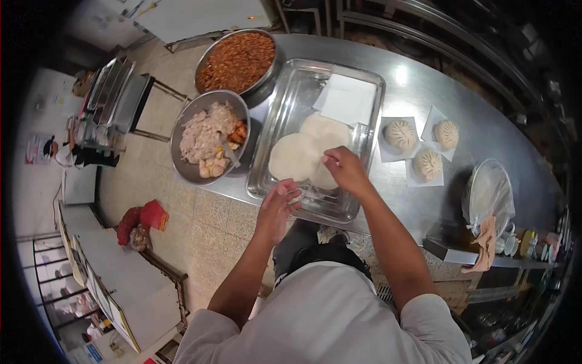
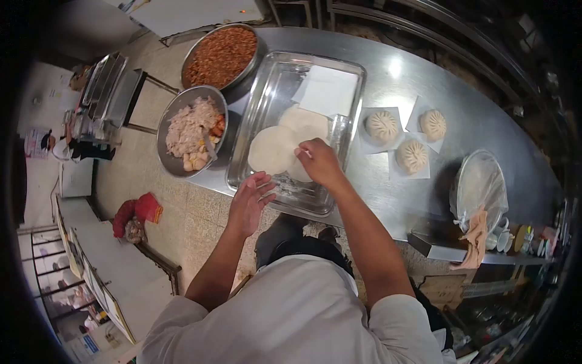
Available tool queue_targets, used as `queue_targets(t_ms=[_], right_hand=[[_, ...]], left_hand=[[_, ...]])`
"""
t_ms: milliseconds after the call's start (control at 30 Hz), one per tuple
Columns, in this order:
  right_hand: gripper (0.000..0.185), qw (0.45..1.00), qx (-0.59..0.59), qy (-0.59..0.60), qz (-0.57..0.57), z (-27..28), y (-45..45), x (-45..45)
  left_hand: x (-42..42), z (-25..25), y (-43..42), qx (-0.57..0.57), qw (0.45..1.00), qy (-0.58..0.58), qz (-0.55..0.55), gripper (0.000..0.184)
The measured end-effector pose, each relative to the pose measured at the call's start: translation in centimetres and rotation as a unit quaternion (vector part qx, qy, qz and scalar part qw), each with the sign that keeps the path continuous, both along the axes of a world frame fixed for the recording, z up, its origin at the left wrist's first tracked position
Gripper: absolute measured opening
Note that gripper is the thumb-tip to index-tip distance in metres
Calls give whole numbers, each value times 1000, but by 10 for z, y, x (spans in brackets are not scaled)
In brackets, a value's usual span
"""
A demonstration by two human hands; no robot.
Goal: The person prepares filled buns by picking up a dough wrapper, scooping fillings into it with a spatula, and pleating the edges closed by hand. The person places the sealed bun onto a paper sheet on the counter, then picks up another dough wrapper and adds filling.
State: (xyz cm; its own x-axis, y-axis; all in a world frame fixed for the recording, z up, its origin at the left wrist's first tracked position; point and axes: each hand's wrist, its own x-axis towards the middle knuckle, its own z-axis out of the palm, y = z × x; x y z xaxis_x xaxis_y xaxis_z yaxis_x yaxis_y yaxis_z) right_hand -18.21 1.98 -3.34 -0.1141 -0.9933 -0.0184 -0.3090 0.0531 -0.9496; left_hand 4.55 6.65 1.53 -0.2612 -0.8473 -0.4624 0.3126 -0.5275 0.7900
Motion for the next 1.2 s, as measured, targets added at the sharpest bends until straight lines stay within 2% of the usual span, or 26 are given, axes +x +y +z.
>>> queue_targets(t_ms=[67, 100, 200, 233, 300, 333, 400, 500, 567, 633, 767, 833, 967, 1033, 1067, 1133, 1167, 1200], right_hand=[[26, 989, -25, 136, 45, -10, -22, 26], [26, 989, -26, 139, 45, -11, -31, 38], [32, 942, -120, 300, 86, -27, -64, 68], [32, 942, -114, 307, 80, -32, -76, 76], [35, 884, -67, 436, 154, -42, -98, 89], [35, 884, -56, 439, 151, -34, -109, 94], [37, 846, 43, 492, 203, -16, -119, 98], [40, 802, 109, 523, 266, 3, -133, 93], [43, 808, 153, 502, 266, 5, -135, 92], [47, 841, 148, 452, 259, 6, -134, 92], [47, 836, 137, 485, 217, 5, -125, 92], [47, 831, 93, 495, 236, 4, -120, 92], [50, 830, 116, 488, 244, 7, -118, 92], [44, 801, 85, 532, 262, 8, -115, 92], [44, 807, 81, 524, 260, 5, -116, 91], [36, 794, 43, 507, 333, -1, -118, 87], [36, 797, 39, 504, 330, -5, -112, 86], [32, 828, 57, 467, 304, 0, -103, 87]], left_hand=[[19, -5, 4, 32, 999, 12, 35, 58], [27, -7, 5, 70, 996, 24, 58, 59], [42, -21, 2, 105, 989, 87, 64, 59], [46, -24, -4, 109, 988, 92, 55, 59], [56, -30, -15, 156, 974, 160, 27, 56], [60, -30, -24, 165, 972, 164, 20, 56], [72, -32, -34, 221, 952, 211, -6, 54], [85, -39, -48, 248, 939, 229, -66, 54], [89, -45, -53, 266, 933, 225, -91, 54], [92, -49, -59, 272, 930, 219, -117, 54], [94, -54, -68, 278, 926, 211, -145, 53], [96, -53, -66, 280, 925, 207, -152, 53], [88, -53, -72, 275, 932, 196, -128, 56], [85, -52, -73, 278, 936, 185, -111, 57], [84, -51, -73, 269, 939, 187, -100, 60], [82, -49, -71, 249, 946, 184, -95, 71], [79, -49, -71, 246, 948, 178, -96, 71], [77, -48, -70, 260, 941, 189, -102, 76]])
